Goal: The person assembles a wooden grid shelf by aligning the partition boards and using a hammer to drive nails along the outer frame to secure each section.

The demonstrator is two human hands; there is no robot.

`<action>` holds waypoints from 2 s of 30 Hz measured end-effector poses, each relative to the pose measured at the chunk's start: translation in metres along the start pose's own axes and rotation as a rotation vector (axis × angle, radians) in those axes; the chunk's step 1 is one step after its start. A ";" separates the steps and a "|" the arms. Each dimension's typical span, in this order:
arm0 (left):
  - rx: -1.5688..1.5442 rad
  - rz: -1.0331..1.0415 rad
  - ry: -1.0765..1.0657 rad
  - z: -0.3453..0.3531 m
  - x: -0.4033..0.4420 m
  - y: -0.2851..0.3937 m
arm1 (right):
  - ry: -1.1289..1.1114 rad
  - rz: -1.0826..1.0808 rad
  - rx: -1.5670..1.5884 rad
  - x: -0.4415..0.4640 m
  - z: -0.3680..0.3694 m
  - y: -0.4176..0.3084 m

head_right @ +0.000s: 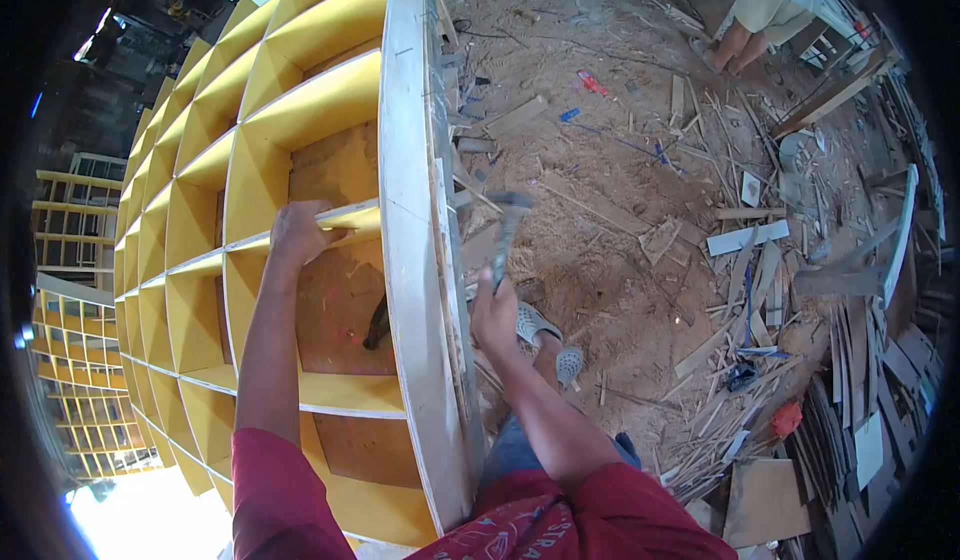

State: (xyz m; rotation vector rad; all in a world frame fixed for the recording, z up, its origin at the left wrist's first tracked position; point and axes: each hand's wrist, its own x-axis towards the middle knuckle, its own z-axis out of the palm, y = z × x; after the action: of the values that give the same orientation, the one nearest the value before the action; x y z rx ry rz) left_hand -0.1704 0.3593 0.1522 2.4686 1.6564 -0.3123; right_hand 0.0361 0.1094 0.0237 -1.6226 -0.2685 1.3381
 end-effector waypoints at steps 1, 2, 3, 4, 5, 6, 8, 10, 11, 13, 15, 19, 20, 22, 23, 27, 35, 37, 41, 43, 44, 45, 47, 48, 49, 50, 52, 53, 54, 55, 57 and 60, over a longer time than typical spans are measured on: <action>-0.001 0.009 -0.011 0.001 -0.002 -0.001 | 0.083 -0.077 -0.033 0.010 0.016 0.023; -0.002 0.023 -0.009 -0.001 0.001 0.001 | 0.126 -0.231 -0.205 0.021 0.037 0.060; 0.004 0.019 -0.003 -0.002 0.004 0.002 | 0.103 -0.333 -0.330 0.021 0.044 0.073; 0.009 0.011 -0.001 0.000 0.002 0.002 | 0.057 -0.380 -0.413 0.006 0.045 0.055; 0.015 -0.001 0.000 0.001 0.001 0.001 | -0.032 -0.229 -0.373 -0.002 0.032 0.034; 0.010 -0.005 -0.005 -0.001 0.001 0.000 | -0.124 -0.075 -0.334 -0.004 0.015 -0.001; -0.003 -0.007 -0.015 -0.003 0.001 0.003 | 0.001 -0.195 -0.360 0.013 0.019 0.028; -0.002 0.006 -0.011 -0.001 -0.001 0.002 | -0.072 -0.168 -0.388 0.035 0.036 0.081; -0.001 0.016 0.003 -0.001 0.001 0.000 | -0.112 -0.143 -0.383 0.034 0.026 0.067; -0.004 0.036 0.027 0.000 0.000 -0.001 | -0.192 -0.093 -0.374 0.031 0.006 0.038; -0.005 0.029 0.026 0.001 0.001 -0.001 | -0.282 0.075 -0.373 0.018 -0.026 -0.007; -0.008 0.014 -0.006 -0.004 0.001 -0.003 | -0.132 -0.158 -0.392 0.035 -0.085 0.039; -0.018 0.026 0.004 0.004 0.004 -0.008 | -0.138 -0.094 -0.406 0.012 -0.105 0.012; 0.012 0.002 -0.006 -0.002 0.000 -0.007 | -0.082 -0.034 -0.575 -0.010 -0.149 -0.009; 0.015 0.002 -0.011 -0.007 -0.002 -0.005 | -0.083 -0.201 -0.713 -0.009 -0.182 0.003; 0.010 -0.011 -0.046 -0.010 -0.004 -0.006 | -0.020 0.135 -1.090 -0.031 -0.293 0.018; -0.140 0.059 -0.307 -0.026 0.011 -0.014 | 0.322 0.157 -0.891 -0.014 -0.362 -0.003; -0.412 0.148 -0.360 -0.013 0.028 -0.030 | 0.351 0.114 -0.826 -0.002 -0.341 -0.038; -1.086 0.161 -0.312 -0.022 0.057 -0.031 | 0.204 0.001 -0.616 0.067 -0.303 -0.084; -1.048 0.080 -0.152 -0.058 0.074 -0.009 | 0.104 -0.017 -0.457 0.097 -0.273 -0.116; -0.968 0.101 -0.054 -0.067 0.090 -0.001 | 0.050 -0.026 -0.381 0.114 -0.258 -0.132; -0.887 0.116 0.045 -0.075 0.106 0.006 | 0.038 -0.008 -0.377 0.129 -0.240 -0.154; -0.608 0.099 0.262 -0.091 0.133 0.031 | 0.008 0.032 -0.376 0.149 -0.204 -0.196; -0.541 0.093 0.325 -0.092 0.151 0.044 | -0.021 0.034 -0.347 0.163 -0.189 -0.210; -0.471 0.084 0.389 -0.091 0.170 0.055 | -0.052 0.034 -0.321 0.178 -0.176 -0.226; -0.393 0.062 0.457 -0.088 0.187 0.067 | -0.083 0.036 -0.298 0.197 -0.164 -0.241; -0.241 0.014 0.571 -0.079 0.216 0.094 | -0.113 -0.032 -0.443 0.235 -0.148 -0.270; -0.236 -0.032 0.439 -0.077 0.228 0.105 | -0.133 -0.056 -0.512 0.251 -0.142 -0.276; -0.231 -0.079 0.296 -0.084 0.230 0.114 | -0.179 -0.093 -0.561 0.270 -0.142 -0.277; -0.230 -0.125 0.154 -0.084 0.233 0.115 | -0.227 -0.130 -0.606 0.293 -0.146 -0.282; -0.436 -0.130 0.368 -0.057 0.245 0.106 | -0.277 -0.207 -0.701 0.335 -0.147 -0.296; -0.623 -0.161 0.431 -0.066 0.242 0.108 | -0.284 -0.247 -0.892 0.366 -0.147 -0.313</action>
State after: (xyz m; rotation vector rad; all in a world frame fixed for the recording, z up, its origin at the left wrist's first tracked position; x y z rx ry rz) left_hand 0.0238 0.5504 0.1552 2.0109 1.7475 0.6682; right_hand 0.4177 0.4380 0.0246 -1.9942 -1.3434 1.3256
